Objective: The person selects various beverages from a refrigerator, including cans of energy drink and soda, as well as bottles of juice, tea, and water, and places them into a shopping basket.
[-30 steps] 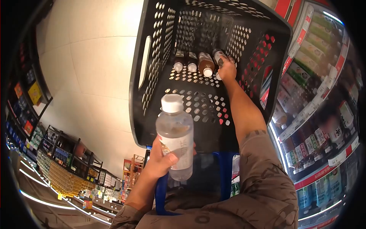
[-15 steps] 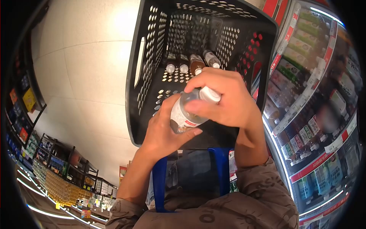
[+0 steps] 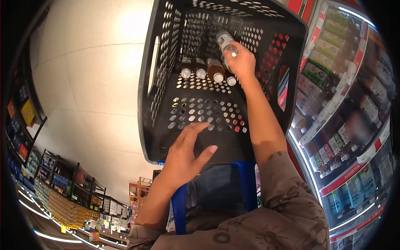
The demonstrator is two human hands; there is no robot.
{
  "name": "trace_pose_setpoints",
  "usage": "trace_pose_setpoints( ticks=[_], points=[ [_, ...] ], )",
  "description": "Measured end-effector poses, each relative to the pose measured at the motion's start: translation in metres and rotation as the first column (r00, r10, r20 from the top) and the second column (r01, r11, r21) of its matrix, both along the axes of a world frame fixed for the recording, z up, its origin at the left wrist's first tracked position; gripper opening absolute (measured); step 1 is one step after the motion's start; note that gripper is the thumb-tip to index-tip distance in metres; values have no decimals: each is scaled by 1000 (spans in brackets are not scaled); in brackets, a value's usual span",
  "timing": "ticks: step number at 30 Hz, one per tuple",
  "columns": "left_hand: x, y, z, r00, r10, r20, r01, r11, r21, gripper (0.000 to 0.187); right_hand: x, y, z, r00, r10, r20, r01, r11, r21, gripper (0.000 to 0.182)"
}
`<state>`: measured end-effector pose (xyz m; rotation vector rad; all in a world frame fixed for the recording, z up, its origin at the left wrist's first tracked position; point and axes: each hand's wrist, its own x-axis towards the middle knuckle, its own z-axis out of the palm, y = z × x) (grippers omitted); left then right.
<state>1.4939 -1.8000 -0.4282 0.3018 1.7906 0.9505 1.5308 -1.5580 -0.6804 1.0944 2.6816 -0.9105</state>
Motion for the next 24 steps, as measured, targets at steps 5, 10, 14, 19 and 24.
trace_pose_setpoints(
  ticks=[5,10,14,19,24],
  points=[
    [9,-6,5,997,24,73,-23,1000,-21,46,2,-8,-47,876,154,457,-107,986,-127,39],
    [6,-1,8,998,29,59,-30,999,13,41,11,-22,-78,847,197,494,-151,980,-133,37],
    [4,6,23,967,149,209,-159,987,35,34,-2,-28,-67,792,152,591,-44,980,-192,38],
    [8,9,55,960,124,253,-139,989,45,26,8,-16,-24,783,195,591,-69,971,-228,63],
    [24,2,123,969,-160,190,164,986,-3,27,45,-32,106,946,234,226,-140,919,-369,48]
  ],
)
